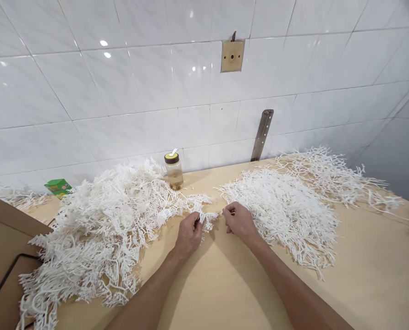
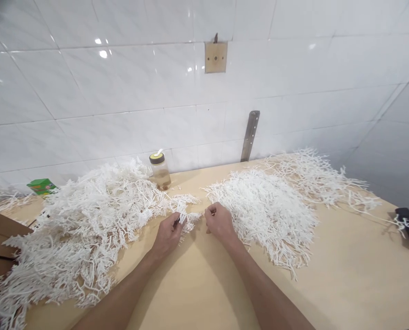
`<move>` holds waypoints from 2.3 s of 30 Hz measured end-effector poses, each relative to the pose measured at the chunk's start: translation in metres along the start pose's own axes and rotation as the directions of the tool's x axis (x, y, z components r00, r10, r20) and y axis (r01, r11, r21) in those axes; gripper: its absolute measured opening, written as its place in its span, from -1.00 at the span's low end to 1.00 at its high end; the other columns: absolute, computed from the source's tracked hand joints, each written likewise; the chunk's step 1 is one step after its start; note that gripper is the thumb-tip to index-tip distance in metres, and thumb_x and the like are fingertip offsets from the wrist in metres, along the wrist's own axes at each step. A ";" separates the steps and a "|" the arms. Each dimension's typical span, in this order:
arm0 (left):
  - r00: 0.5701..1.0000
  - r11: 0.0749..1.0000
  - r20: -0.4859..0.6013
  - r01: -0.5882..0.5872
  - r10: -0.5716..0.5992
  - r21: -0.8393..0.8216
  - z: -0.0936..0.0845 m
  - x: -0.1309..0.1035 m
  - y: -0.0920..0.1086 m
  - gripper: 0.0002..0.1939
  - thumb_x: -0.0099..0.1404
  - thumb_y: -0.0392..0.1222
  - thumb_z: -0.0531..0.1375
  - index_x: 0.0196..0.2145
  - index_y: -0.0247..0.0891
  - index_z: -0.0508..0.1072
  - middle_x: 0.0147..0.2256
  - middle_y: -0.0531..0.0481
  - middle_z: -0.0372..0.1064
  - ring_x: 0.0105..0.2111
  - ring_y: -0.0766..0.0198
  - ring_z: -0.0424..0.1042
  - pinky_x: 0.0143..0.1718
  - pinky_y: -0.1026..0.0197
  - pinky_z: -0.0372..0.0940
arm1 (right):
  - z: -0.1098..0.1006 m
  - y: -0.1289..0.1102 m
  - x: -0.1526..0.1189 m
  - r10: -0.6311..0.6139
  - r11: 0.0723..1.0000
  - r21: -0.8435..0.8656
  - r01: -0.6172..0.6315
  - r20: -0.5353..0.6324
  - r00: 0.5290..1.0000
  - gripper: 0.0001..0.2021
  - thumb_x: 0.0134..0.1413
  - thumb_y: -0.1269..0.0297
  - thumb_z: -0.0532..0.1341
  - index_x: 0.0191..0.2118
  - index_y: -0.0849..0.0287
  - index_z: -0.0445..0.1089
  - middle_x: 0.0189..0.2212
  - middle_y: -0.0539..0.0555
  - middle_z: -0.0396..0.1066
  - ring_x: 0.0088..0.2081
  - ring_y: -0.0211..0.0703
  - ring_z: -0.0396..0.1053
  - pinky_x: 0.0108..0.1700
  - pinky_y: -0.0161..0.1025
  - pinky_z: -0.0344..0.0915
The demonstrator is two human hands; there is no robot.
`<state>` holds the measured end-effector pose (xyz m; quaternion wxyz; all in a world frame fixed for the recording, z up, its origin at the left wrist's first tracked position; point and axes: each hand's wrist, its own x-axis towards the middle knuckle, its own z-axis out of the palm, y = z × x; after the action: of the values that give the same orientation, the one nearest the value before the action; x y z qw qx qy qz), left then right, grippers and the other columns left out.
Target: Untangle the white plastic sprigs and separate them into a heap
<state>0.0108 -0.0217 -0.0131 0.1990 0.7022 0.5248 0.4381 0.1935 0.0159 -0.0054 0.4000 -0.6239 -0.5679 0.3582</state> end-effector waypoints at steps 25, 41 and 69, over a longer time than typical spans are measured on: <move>0.998 0.999 0.045 0.038 -0.039 0.011 0.001 0.003 0.000 -0.71 0.26 -0.14 0.05 -0.57 -0.22 0.10 -0.59 0.14 0.03 -0.55 0.36 0.06 -0.49 0.29 -0.03 | 0.015 -0.018 -0.023 -0.145 0.977 0.195 0.090 0.293 0.945 -0.84 0.07 0.22 0.18 -0.34 0.18 0.43 -0.55 -0.06 0.40 -0.69 -0.34 0.33 -0.65 -0.40 0.22; 0.998 0.999 0.048 0.038 -0.038 -0.002 0.001 0.002 0.000 -0.79 0.18 -0.32 0.02 -0.57 -0.22 0.07 -0.59 0.13 -0.01 -0.53 0.35 0.05 -0.47 0.27 -0.05 | 0.023 -0.008 -0.023 -0.401 0.878 -0.212 0.430 0.167 0.901 -0.83 0.15 0.33 0.09 -0.38 0.15 0.41 -0.43 0.04 0.46 -0.40 -0.17 0.42 -0.32 -0.27 0.26; 0.999 0.999 -0.041 0.018 -0.020 -0.042 0.001 0.000 0.008 -0.82 0.26 -0.19 0.15 -0.41 -0.25 0.53 -0.47 -0.01 0.43 -0.45 0.29 0.34 -0.37 0.26 0.21 | -0.003 -0.021 -0.018 -0.161 0.987 0.049 0.154 0.295 0.942 -0.75 0.12 0.12 0.14 -0.29 0.16 0.46 -0.60 -0.06 0.38 -0.68 -0.26 0.37 -0.58 -0.35 0.25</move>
<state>0.0159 -0.0243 -0.0074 0.2069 0.6838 0.5260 0.4613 0.1860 -0.0020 0.0148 0.3448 -0.5103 -0.6652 0.4221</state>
